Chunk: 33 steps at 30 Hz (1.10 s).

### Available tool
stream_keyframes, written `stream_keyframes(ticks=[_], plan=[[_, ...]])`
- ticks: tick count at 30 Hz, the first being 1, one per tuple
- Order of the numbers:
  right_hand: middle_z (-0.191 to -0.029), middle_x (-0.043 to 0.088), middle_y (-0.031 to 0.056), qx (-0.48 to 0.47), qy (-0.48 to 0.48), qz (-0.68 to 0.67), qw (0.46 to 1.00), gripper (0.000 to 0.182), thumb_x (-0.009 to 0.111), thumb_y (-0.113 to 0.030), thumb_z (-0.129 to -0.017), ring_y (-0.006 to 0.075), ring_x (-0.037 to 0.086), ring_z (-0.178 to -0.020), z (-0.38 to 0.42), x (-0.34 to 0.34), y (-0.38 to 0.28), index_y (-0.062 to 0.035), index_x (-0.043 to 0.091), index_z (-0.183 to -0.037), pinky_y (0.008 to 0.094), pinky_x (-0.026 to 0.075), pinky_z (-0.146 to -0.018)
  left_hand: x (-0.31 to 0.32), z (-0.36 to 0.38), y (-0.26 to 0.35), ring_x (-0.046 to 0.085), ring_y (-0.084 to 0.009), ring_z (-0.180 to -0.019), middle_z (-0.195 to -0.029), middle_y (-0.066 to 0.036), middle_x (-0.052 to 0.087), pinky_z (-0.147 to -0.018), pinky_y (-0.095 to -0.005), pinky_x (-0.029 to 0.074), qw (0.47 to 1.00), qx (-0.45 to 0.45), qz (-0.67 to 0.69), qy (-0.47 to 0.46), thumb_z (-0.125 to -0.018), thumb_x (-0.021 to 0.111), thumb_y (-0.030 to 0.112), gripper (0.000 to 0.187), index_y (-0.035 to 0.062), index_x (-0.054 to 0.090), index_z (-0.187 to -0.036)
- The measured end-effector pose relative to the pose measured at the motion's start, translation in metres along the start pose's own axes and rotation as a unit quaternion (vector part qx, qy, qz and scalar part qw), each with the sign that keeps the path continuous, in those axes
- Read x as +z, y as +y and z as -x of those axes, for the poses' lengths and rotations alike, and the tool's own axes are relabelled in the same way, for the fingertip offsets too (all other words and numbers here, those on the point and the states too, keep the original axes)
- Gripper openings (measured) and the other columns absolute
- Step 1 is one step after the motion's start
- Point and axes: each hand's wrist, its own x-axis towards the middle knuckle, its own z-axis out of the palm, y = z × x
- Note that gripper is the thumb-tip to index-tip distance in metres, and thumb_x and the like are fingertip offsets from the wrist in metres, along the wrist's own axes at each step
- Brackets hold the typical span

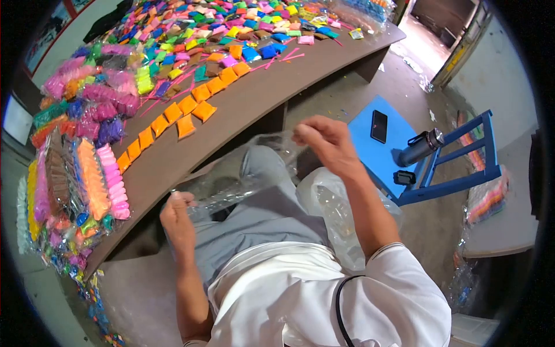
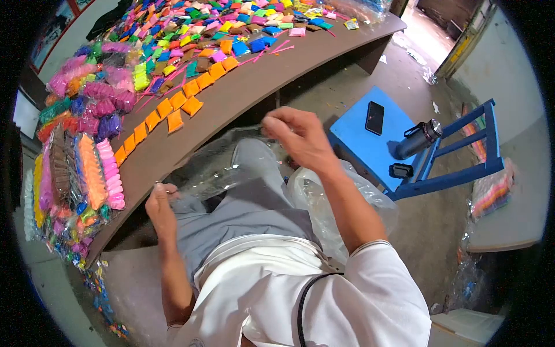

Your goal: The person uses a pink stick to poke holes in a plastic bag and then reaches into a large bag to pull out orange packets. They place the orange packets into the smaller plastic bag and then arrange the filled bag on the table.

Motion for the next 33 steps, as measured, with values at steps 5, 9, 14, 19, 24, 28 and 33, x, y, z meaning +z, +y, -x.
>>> stream_keyframes(ticks=[5,9,14,19,24,28,33], plan=[[-0.089,0.071,0.0114,0.034,-0.295,-0.205,0.933,0.029,0.057,-0.021,-0.097,0.0232,0.066,-0.085,0.042,0.006,0.015,0.0045,0.068,-0.091,0.0382,0.052,-0.08,-0.021,-0.007,-0.013,0.062,-0.0178,-0.066,-0.075,-0.01,0.063,-0.065,-0.0312,0.048,0.994,-0.048,0.05,0.08,-0.105,0.039,0.037,0.052,-0.0045,0.063,-0.085],[-0.098,0.065,0.0219,0.09,0.026,0.341,0.935,0.015,0.058,-0.011,-0.084,0.0341,0.061,-0.098,0.022,0.004,0.204,-0.0017,0.066,-0.094,0.0435,0.049,-0.081,-0.024,-0.014,-0.011,0.061,-0.0177,-0.067,-0.082,-0.009,0.063,-0.065,-0.0298,0.047,0.98,-0.046,0.153,0.115,-0.105,0.038,0.038,0.049,-0.0026,0.062,-0.091],[-0.102,0.068,0.0184,-0.11,0.322,0.328,0.881,0.026,0.062,-0.018,-0.088,0.0359,0.064,-0.091,-0.029,-0.066,0.126,-0.0003,0.066,-0.107,0.0393,0.05,-0.082,-0.024,-0.016,-0.013,0.061,-0.0173,-0.068,-0.083,-0.01,0.063,-0.067,-0.0294,0.048,0.982,-0.075,0.141,0.105,-0.105,0.038,0.039,0.049,-0.0015,0.062,-0.09],[-0.096,0.071,0.0151,-0.067,-0.051,0.277,0.957,0.03,0.062,-0.028,-0.088,0.0352,0.066,-0.091,0.004,-0.008,0.134,-0.0037,0.069,-0.105,0.04,0.052,-0.083,-0.001,-0.011,0.013,0.059,-0.0168,-0.068,-0.082,-0.009,0.062,-0.068,-0.0295,0.049,0.983,-0.065,0.159,0.064,-0.105,0.038,0.041,0.049,-0.0006,0.062,-0.092],[-0.107,0.066,0.0098,-0.009,-0.191,0.475,0.859,0.023,0.062,-0.032,-0.084,0.0309,0.058,-0.111,-0.005,0.056,0.182,-0.0144,0.071,-0.095,0.0463,0.046,-0.091,-0.013,-0.02,0.012,0.06,-0.0162,-0.072,-0.082,-0.009,0.062,-0.068,-0.0297,0.048,0.978,-0.065,0.174,0.096,-0.105,0.038,0.041,0.05,-0.0011,0.062,-0.092],[-0.066,0.064,0.0198,0.02,0.179,0.31,0.933,0.04,0.057,-0.035,-0.091,0.0314,0.063,-0.058,-0.064,0.016,0.208,-0.001,0.068,-0.075,0.0459,0.05,-0.059,-0.026,-0.019,0.009,0.06,-0.0164,-0.071,-0.081,-0.008,0.063,-0.067,-0.0296,0.047,0.982,-0.054,0.147,0.11,-0.105,0.038,0.04,0.05,-0.0008,0.063,-0.091],[-0.075,0.065,0.013,0.143,0.11,-0.012,0.983,0.054,0.058,-0.052,-0.091,0.0269,0.059,-0.059,-0.044,0.001,0.056,0.0015,0.067,-0.097,0.0407,0.049,-0.061,-0.006,-0.007,0.016,0.06,-0.016,-0.067,-0.074,-0.008,0.062,-0.066,-0.0303,0.047,0.99,-0.05,0.11,0.073,-0.105,0.038,0.037,0.052,-0.0035,0.064,-0.086]])
